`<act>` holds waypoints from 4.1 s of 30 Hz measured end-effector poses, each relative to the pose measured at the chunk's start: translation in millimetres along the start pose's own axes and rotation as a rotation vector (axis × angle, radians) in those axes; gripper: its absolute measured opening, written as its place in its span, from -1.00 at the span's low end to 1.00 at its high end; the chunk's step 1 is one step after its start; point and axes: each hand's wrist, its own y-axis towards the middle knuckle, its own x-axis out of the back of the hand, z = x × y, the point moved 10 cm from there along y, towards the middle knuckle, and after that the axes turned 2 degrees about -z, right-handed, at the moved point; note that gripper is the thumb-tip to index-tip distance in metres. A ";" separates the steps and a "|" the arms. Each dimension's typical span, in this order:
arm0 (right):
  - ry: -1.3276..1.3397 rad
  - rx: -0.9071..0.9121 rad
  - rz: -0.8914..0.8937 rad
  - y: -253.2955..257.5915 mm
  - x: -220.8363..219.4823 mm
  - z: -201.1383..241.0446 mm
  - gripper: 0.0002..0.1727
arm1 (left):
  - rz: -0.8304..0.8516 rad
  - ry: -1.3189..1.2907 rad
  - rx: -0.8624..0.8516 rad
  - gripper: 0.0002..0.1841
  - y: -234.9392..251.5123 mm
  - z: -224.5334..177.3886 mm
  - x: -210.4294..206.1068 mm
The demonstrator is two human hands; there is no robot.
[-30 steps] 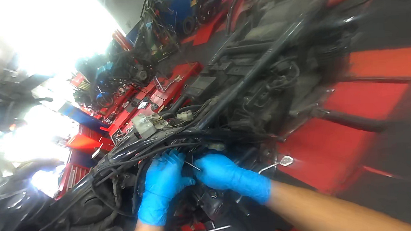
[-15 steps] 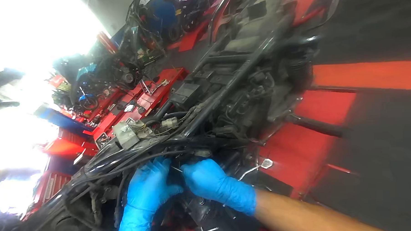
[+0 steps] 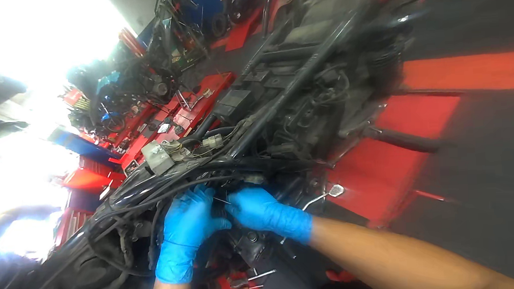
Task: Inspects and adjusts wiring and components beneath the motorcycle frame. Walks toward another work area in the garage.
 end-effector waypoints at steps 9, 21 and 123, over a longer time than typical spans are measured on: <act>-0.233 0.007 -0.163 -36.7 56.0 66.1 -0.69 | -0.152 -0.063 -0.075 -0.34 -6.3 -3.7 13.5; -0.277 0.196 -0.327 -6.0 -7.5 -16.2 -0.72 | -0.002 -0.052 0.018 -0.09 -2.2 0.1 2.5; 0.269 -0.280 -0.106 -6.3 -7.7 -8.6 -0.02 | -0.087 -0.080 -0.075 -0.07 -7.1 -12.6 22.6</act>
